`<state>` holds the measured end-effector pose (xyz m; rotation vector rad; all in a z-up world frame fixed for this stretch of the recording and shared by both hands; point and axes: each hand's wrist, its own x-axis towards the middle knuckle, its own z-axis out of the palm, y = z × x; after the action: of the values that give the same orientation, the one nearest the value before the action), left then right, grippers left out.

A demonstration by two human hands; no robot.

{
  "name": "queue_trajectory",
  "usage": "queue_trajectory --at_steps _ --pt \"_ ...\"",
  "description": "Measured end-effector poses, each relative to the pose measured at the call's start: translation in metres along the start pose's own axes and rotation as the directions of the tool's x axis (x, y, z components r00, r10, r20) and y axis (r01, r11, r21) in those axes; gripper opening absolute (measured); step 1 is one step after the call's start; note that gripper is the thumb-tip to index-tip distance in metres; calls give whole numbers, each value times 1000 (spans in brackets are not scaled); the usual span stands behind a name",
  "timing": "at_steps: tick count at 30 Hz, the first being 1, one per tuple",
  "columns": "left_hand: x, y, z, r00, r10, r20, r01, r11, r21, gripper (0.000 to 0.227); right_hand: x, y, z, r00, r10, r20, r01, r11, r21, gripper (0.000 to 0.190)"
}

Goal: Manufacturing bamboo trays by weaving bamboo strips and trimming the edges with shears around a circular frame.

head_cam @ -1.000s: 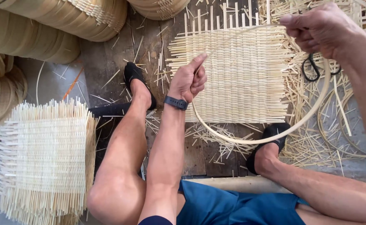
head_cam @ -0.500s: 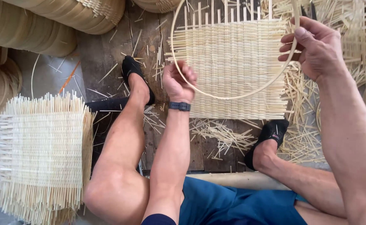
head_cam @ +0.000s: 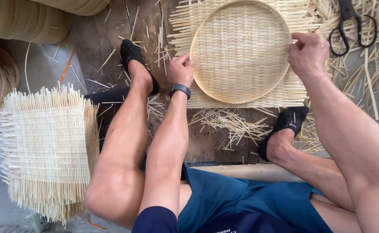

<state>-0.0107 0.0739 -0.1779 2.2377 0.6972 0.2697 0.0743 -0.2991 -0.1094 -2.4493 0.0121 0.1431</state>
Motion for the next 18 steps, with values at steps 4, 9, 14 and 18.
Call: queue_trajectory --at_steps 4,9,14,18 --pt "-3 25 -17 991 92 99 -99 993 64 26 -3 -4 -2 996 90 -24 -89 995 46 30" --pt "6 26 -24 966 152 209 -193 962 192 20 0 -15 -13 956 284 73 -292 945 148 21" --pt "6 16 -14 974 -125 187 128 992 -2 27 0 3 3 972 230 46 -234 964 130 15" --pt "16 13 -10 904 -352 241 415 858 -303 31 7 23 22 994 -92 -67 78 979 -187 9"
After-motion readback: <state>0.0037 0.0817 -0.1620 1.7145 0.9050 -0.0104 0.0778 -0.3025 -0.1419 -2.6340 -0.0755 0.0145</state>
